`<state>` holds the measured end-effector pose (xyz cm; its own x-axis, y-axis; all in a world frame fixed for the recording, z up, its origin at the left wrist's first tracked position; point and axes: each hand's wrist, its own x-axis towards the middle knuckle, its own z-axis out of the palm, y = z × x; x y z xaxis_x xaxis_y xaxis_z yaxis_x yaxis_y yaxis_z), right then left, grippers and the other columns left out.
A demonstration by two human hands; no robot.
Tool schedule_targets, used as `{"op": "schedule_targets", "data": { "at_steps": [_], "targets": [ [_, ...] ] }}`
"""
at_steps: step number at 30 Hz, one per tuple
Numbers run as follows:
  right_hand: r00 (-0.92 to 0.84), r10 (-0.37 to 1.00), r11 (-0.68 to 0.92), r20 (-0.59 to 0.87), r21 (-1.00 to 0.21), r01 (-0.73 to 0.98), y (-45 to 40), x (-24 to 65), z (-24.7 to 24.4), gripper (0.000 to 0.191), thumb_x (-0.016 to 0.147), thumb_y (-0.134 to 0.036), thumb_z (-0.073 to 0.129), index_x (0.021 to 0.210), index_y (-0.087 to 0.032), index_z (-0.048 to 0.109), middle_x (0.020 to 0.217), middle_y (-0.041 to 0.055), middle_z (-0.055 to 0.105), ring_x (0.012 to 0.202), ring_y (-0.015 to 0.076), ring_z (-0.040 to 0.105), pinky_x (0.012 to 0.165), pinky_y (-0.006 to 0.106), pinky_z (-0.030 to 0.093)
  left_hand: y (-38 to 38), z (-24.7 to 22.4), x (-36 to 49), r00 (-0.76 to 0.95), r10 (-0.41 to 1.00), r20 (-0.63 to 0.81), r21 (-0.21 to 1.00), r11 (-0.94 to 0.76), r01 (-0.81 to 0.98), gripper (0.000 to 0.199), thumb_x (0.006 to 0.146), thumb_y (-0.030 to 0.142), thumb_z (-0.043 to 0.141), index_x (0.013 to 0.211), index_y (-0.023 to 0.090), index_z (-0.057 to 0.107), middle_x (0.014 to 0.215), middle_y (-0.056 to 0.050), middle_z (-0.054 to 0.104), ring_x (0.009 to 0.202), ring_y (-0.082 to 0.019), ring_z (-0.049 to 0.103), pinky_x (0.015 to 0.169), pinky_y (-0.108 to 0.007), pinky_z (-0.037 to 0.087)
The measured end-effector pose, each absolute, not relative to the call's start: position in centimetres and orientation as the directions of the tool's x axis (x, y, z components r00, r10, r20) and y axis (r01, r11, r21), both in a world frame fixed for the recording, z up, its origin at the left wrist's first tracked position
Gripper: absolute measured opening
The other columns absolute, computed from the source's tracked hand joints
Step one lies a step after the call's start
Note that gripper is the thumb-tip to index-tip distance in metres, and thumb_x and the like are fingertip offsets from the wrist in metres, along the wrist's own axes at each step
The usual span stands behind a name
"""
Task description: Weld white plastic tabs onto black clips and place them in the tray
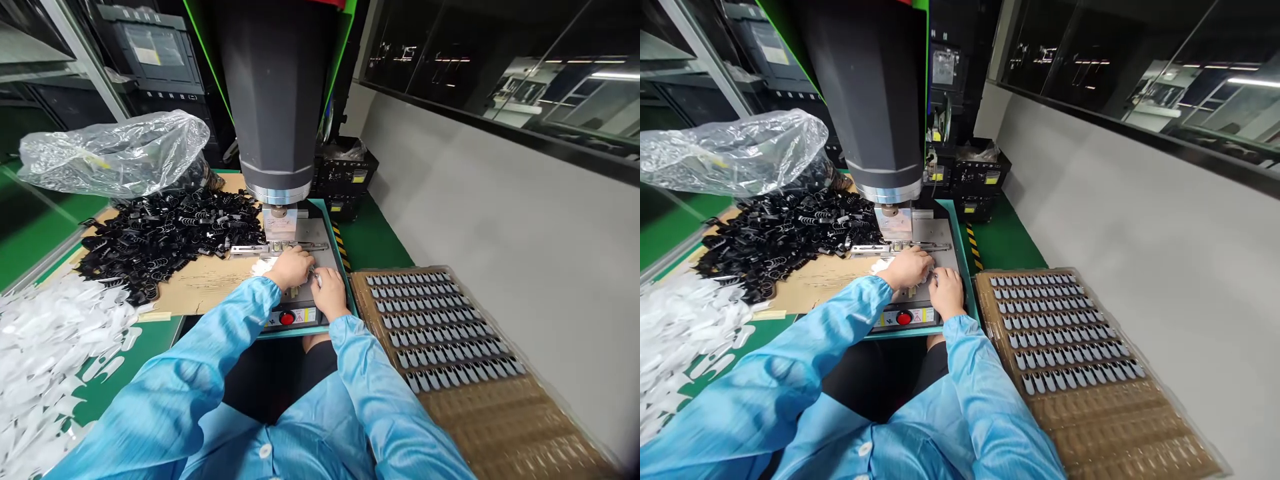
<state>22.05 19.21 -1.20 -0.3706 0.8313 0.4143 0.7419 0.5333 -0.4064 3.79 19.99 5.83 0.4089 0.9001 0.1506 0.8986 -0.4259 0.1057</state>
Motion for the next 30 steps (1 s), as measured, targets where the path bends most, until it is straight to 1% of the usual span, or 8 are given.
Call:
{"op": "schedule_targets", "data": {
  "at_steps": [6, 11, 15, 18, 20, 24, 28, 30],
  "targets": [
    [-0.325, 0.85, 0.494, 0.414, -0.412, 0.766, 19.3, 21.9, -1.7, 0.008, 0.095, -0.021, 0.06, 0.102, -0.023, 0.063, 0.104, 0.0113, 0.068, 0.103, 0.0321, 0.058, 0.096, 0.045, 0.048, 21.7, 5.6, 4.5, 0.451, 0.889, 0.078, 0.096, -0.457, 0.884, 0.027, 0.084, 0.017, 0.069, 0.108, 0.02, 0.08, 0.113, -0.014, 0.079, 0.11, -0.034, 0.061, 0.094, -0.046, 0.044],
    [-0.359, 0.844, 0.518, 0.399, -0.43, 0.739, 19.7, 22.3, -1.6, 0.01, 0.092, -0.019, 0.063, 0.102, -0.022, 0.063, 0.109, 0.0121, 0.069, 0.107, 0.0315, 0.061, 0.1, 0.044, 0.049, 23.0, 6.0, 4.4, 0.451, 0.891, 0.056, 0.085, -0.455, 0.887, 0.019, 0.084, 0.015, 0.07, 0.098, 0.023, 0.082, 0.108, -0.014, 0.078, 0.109, -0.034, 0.062, 0.095, -0.045, 0.044],
    [-0.383, 0.834, 0.541, 0.398, -0.445, 0.714, 19.8, 22.8, -1.6, 0.015, 0.09, -0.015, 0.063, 0.103, -0.022, 0.064, 0.116, 0.0126, 0.071, 0.11, 0.0305, 0.063, 0.102, 0.044, 0.051, 22.2, 6.3, 4.1, 0.436, 0.89, 0.135, 0.122, -0.452, 0.884, 0.024, 0.092, 0.016, 0.064, 0.11, 0.022, 0.079, 0.109, -0.015, 0.076, 0.11, -0.033, 0.065, 0.097, -0.045, 0.047],
    [-0.368, 0.828, 0.544, 0.423, -0.448, 0.71, 19.7, 23.0, -1.6, 0.012, 0.092, -0.016, 0.061, 0.1, -0.024, 0.065, 0.122, 0.0127, 0.073, 0.113, 0.0312, 0.065, 0.105, 0.046, 0.051, 19.9, 6.5, 3.1, 0.371, 0.885, 0.281, 0.251, -0.441, 0.862, 0.027, 0.1, 0.017, 0.054, 0.122, 0.019, 0.069, 0.112, -0.015, 0.073, 0.107, -0.03, 0.066, 0.095, -0.043, 0.05],
    [-0.349, 0.825, 0.544, 0.444, -0.46, 0.702, 19.5, 23.1, -1.6, 0.011, 0.096, -0.018, 0.057, 0.097, -0.024, 0.066, 0.124, 0.0132, 0.074, 0.115, 0.0314, 0.066, 0.106, 0.047, 0.051, 17.8, 6.5, 1.8, 0.289, 0.893, 0.346, 0.373, -0.414, 0.831, 0.024, 0.102, 0.017, 0.051, 0.123, 0.019, 0.063, 0.112, -0.014, 0.071, 0.102, -0.027, 0.067, 0.09, -0.04, 0.053],
    [-0.315, 0.829, 0.535, 0.462, -0.493, 0.686, 19.4, 23.3, -1.7, 0.019, 0.103, -0.023, 0.048, 0.099, -0.024, 0.067, 0.124, 0.0143, 0.076, 0.114, 0.0313, 0.069, 0.106, 0.048, 0.052, 13.8, 6.2, -2.5, 0.109, 0.928, 0.355, 0.596, -0.315, 0.739, 0.014, 0.101, 0.024, 0.054, 0.115, 0.021, 0.059, 0.103, -0.009, 0.069, 0.09, -0.023, 0.067, 0.08, -0.037, 0.055],
    [-0.207, 0.894, 0.419, 0.398, -0.577, 0.701, 19.7, 23.6, -1.5, 0.024, 0.108, -0.034, 0.042, 0.108, -0.024, 0.064, 0.107, 0.0123, 0.079, 0.098, 0.0294, 0.073, 0.089, 0.04, 0.055, 11.7, 5.1, -7.5, -0.058, 0.944, 0.324, 0.706, -0.201, 0.679, 0.025, 0.102, 0.035, 0.056, 0.121, 0.022, 0.065, 0.106, -0.008, 0.074, 0.092, -0.023, 0.069, 0.084, -0.038, 0.057],
    [-0.157, 0.92, 0.358, 0.358, -0.611, 0.706, 20.0, 23.6, -1.2, 0.025, 0.11, -0.038, 0.04, 0.109, -0.024, 0.061, 0.095, 0.0096, 0.079, 0.089, 0.0279, 0.074, 0.078, 0.035, 0.052, 11.3, 4.5, -9.2, -0.179, 0.933, 0.314, 0.756, -0.132, 0.641, 0.034, 0.102, 0.042, 0.058, 0.129, 0.023, 0.067, 0.109, -0.007, 0.076, 0.093, -0.023, 0.071, 0.085, -0.037, 0.058]
  ]
}}
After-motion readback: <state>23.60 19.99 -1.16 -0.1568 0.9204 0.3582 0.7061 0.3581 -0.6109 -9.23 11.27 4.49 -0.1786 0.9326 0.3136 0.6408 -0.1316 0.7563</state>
